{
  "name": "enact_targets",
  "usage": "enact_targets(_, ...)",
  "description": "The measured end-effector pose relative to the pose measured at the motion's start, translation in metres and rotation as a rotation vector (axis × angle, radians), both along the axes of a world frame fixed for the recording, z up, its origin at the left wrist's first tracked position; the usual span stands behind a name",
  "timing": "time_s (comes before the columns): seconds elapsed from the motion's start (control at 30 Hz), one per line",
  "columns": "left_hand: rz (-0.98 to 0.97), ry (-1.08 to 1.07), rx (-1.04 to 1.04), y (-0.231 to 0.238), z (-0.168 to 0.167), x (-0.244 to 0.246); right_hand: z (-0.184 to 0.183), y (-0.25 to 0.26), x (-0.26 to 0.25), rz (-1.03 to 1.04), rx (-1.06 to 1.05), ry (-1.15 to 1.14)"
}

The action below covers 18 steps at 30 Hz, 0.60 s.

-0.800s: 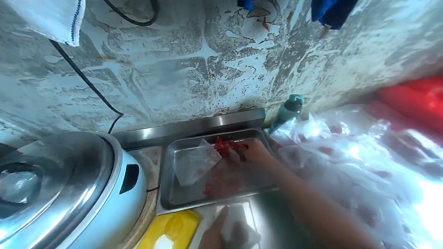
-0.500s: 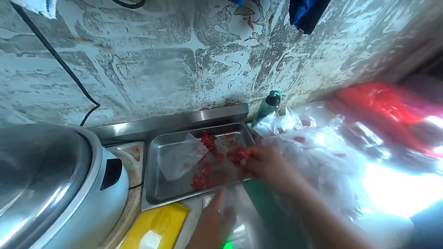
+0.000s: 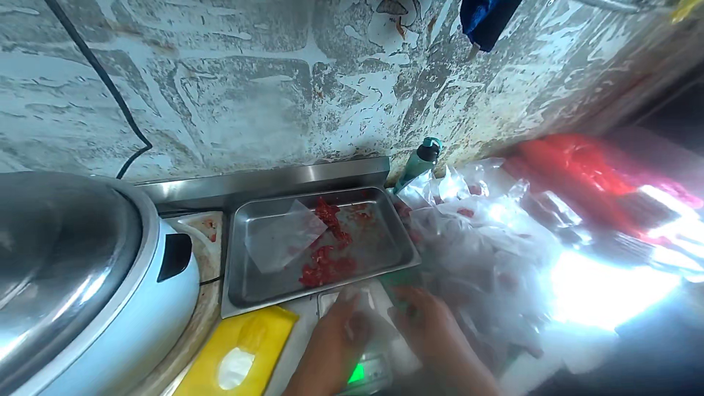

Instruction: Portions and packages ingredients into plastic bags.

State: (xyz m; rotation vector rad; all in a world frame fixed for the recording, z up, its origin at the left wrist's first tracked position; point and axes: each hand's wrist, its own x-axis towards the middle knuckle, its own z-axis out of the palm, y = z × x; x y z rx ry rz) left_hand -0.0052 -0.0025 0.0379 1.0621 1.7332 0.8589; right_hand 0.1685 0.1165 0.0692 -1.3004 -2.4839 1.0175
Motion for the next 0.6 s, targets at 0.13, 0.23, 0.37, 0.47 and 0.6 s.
enact_targets(0.13, 0.268, 0.025, 0.339, -0.020, -0.013, -0.001, -0.018, 0.005, 0.023, -0.106, -0.089, 0.108)
enact_targets(0.23, 0.395, 0.046, 0.372, -0.040, -0.029, -0.022, -0.030, 0.010, 0.042, -0.153, -0.144, 0.139)
enact_targets(0.37, 0.404, 0.222, -0.025, -0.082, -0.045, -0.050, -0.041, 0.014, 0.054, -0.172, -0.183, 0.178)
enact_targets(0.47, 0.292, 0.284, -0.276, -0.112, -0.055, -0.059, -0.043, 0.017, 0.053, -0.174, -0.195, 0.180)
enact_targets(0.6, 0.160, 0.384, -0.442, -0.140, -0.078, -0.055, -0.043, 0.025, 0.046, -0.149, -0.216, 0.173)
